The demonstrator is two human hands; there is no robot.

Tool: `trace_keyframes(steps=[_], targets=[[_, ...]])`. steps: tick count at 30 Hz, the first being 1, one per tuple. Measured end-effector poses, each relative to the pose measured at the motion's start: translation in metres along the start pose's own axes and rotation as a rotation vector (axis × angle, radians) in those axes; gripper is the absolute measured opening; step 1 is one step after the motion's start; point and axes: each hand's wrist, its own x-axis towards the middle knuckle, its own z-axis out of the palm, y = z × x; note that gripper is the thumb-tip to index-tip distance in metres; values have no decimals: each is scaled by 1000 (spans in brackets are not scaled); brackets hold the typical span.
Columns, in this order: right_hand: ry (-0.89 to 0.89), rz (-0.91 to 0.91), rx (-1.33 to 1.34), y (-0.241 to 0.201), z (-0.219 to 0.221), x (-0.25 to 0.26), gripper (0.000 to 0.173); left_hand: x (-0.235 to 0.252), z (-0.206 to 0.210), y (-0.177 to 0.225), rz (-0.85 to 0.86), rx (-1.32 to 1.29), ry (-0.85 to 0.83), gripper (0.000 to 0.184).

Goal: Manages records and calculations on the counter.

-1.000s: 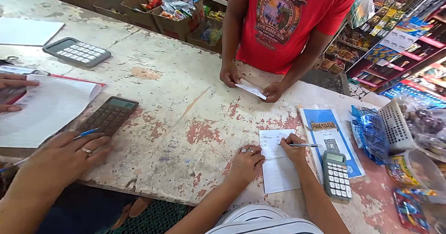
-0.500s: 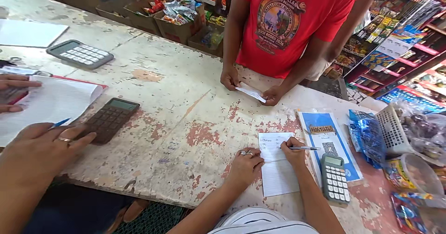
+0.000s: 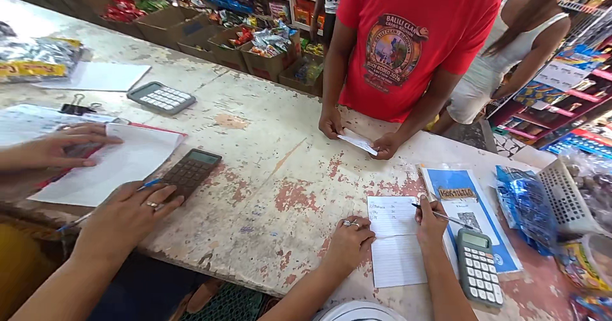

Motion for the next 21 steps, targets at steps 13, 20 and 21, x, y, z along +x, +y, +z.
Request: trace_keyframes(steps=[13, 20, 21], targets=[[-23, -7, -21, 6, -3, -2, 26, -3, 4, -2, 1, -20, 6, 11], [-31, -10, -13, 7, -3, -2, 27, -3, 5, -3, 14, -12, 18, 12], [-34, -14, -11, 7, -4, -3, 27, -4, 6, -3, 14, -10, 17, 12]])
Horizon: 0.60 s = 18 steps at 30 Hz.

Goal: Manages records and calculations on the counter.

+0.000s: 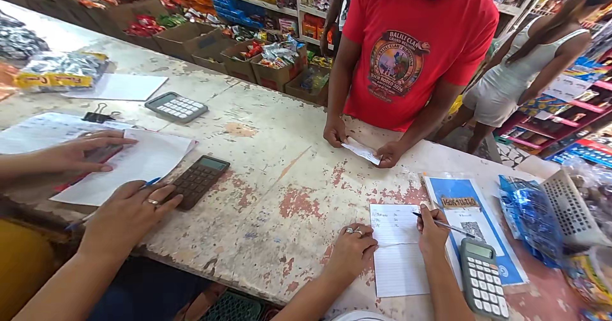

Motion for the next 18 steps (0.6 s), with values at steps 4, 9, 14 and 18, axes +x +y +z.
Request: trace_keyframes(steps=[4, 9, 14, 18], targets=[[-1, 0, 14, 1, 0, 0, 28, 0, 0, 0, 3, 5, -4, 12], [-4, 9, 15, 2, -1, 1, 28, 0, 1, -1, 3, 7, -1, 12], [-6, 0, 10, 1, 0, 1, 28, 0, 1, -1, -4, 3, -9, 13], [-9, 7, -31, -2, 1, 0, 27, 1, -4, 2, -31, -20, -48, 12]])
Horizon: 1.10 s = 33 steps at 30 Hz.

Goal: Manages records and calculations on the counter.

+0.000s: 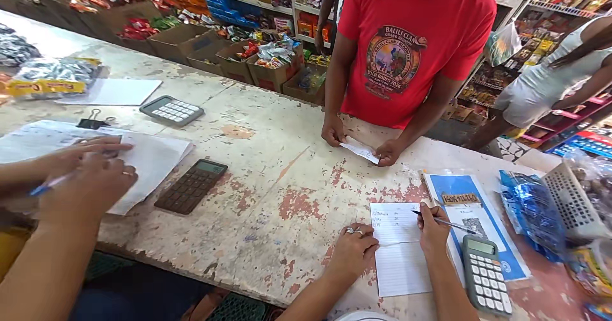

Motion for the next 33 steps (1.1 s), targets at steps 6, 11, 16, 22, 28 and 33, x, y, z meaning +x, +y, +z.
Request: trace_keyframes(steps=[6, 11, 16, 22, 28, 33], targets=[[5, 6, 16, 0, 0, 0, 27, -1, 3, 0, 1, 17, 21, 12], [-2, -3, 14, 0, 0, 1, 28, -1, 4, -3, 17, 21, 28, 13], [5, 1, 12, -3, 1, 1, 27, -1, 3, -1, 19, 28, 29, 14], [-7, -3, 34, -5, 1, 1, 27, 0, 3, 0, 20, 33, 26, 13], [-38, -31, 1, -9, 1, 1, 28, 0, 2, 1, 5, 27, 14, 14], [-35, -50, -16, -6, 4, 0, 28, 0, 4, -2, 17, 15, 39, 15]])
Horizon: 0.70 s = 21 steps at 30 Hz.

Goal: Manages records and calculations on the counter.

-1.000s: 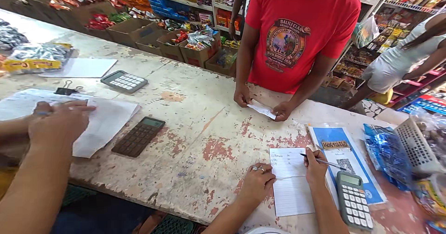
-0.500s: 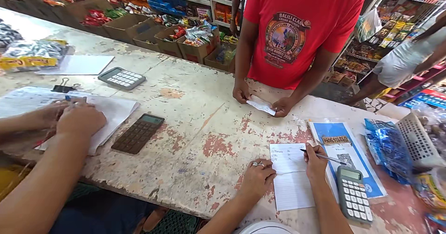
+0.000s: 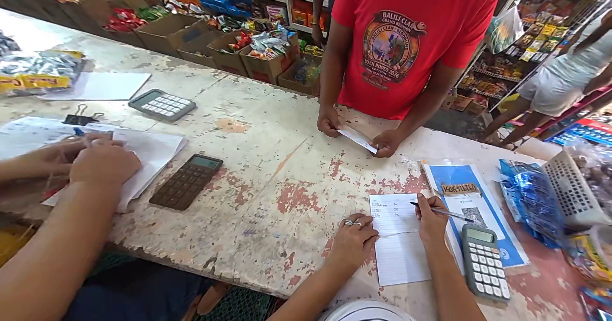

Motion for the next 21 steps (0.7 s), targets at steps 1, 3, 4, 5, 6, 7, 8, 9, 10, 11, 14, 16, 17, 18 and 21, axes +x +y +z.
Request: trace_keyframes(steps=[1, 3, 4, 5, 6, 7, 8, 9, 10, 11, 14, 16, 17, 18, 21], targets=[[1, 0, -8, 0, 1, -1, 27, 0, -1, 0, -2, -2, -3, 15], [11, 6, -25, 1, 4, -2, 26, 1, -3, 0, -4, 2, -10, 14], [11, 11, -32, 1, 5, -2, 26, 0, -3, -1, -5, 4, -14, 15], [15, 16, -34, 3, 5, -3, 26, 0, -3, -1, -3, 6, -12, 15], [21, 19, -39, 4, 3, -4, 26, -1, -3, -1, -2, 5, -11, 15], [23, 18, -52, 5, 0, -3, 26, 0, -1, -1, -4, -2, -11, 14], [17, 15, -72, 7, -3, -2, 26, 1, 1, 0, -8, -12, -16, 13], [6, 15, -92, 11, -7, -1, 26, 1, 2, -1, -17, -16, -28, 13], [-11, 16, -100, 18, -9, 0, 26, -1, 3, -3, -39, -14, -57, 13], [-30, 13, -102, 26, -9, 1, 26, -4, 3, -8, -63, -3, -86, 14], [-30, 4, -95, 35, -6, 2, 26, -8, 8, -18, -52, 29, -70, 15], [-4, -3, -96, 26, -5, -4, 26, -6, 12, -15, -6, 16, -13, 14], [6, -7, -89, 21, -6, -5, 26, -4, 13, -12, 9, 4, 1, 14], [8, -9, -83, 19, -6, -5, 26, -2, 12, -10, 14, -2, 15, 13], [-6, 4, -71, 25, -1, -5, 27, -7, 12, -17, 3, 21, 21, 14]])
